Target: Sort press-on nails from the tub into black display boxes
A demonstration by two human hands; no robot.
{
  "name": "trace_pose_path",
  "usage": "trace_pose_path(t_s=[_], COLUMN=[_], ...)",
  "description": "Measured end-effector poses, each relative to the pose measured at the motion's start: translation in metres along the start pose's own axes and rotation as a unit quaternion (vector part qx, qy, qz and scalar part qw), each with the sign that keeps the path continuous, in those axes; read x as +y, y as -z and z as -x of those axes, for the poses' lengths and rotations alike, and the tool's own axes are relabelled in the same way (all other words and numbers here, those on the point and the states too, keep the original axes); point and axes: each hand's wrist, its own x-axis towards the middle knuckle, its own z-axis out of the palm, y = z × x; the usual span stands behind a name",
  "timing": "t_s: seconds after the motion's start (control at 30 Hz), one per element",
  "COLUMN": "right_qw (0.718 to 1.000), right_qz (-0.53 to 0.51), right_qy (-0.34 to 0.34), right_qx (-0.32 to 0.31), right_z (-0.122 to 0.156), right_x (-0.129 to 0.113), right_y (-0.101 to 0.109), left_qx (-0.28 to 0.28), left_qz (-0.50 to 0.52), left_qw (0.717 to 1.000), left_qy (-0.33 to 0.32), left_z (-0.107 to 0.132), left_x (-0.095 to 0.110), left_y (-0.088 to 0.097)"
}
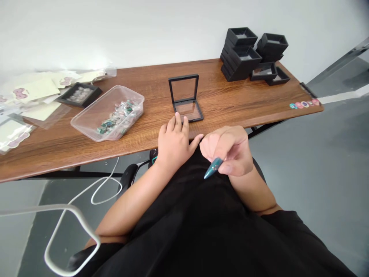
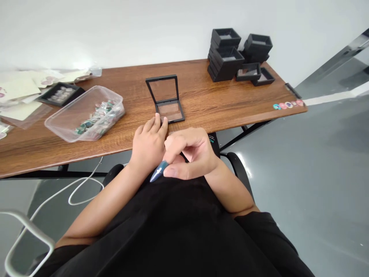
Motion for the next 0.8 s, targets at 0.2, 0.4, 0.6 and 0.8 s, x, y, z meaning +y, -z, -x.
trace_pose_path(t_s=[0.2, 0.4, 0.6, 0.8], right_qw=[0.999, 0.994, 0.975, 0.954], right_qz=[-0.035, -0.074, -0.114, -0.147], right_qy=[-0.010, -0.067, -0.183, -0.257], right_qx=[0.008, 0.038, 0.053, 0.043], right_z=[-0.001, 0.005, 0.007, 0.008], right_x=[0.005, 0.009, 0.003, -0.003], right_y=[0.002, 0.000, 0.000, -0.007], left_qx=[0.137, 0.302, 0.392, 0.420], left_qz=[0.048, 0.108, 0.104, 0.074], left_qw=[0.988, 0.923, 0.870, 0.855], left_qy=[-0.060, -0.212, -0.281, -0.294], left_z=[0.022, 0.027, 0.022, 0.021], left_x=[-0.012, -0.016, -0.015, -0.016], left_y=[0.027, 0.034, 0.036, 0.038])
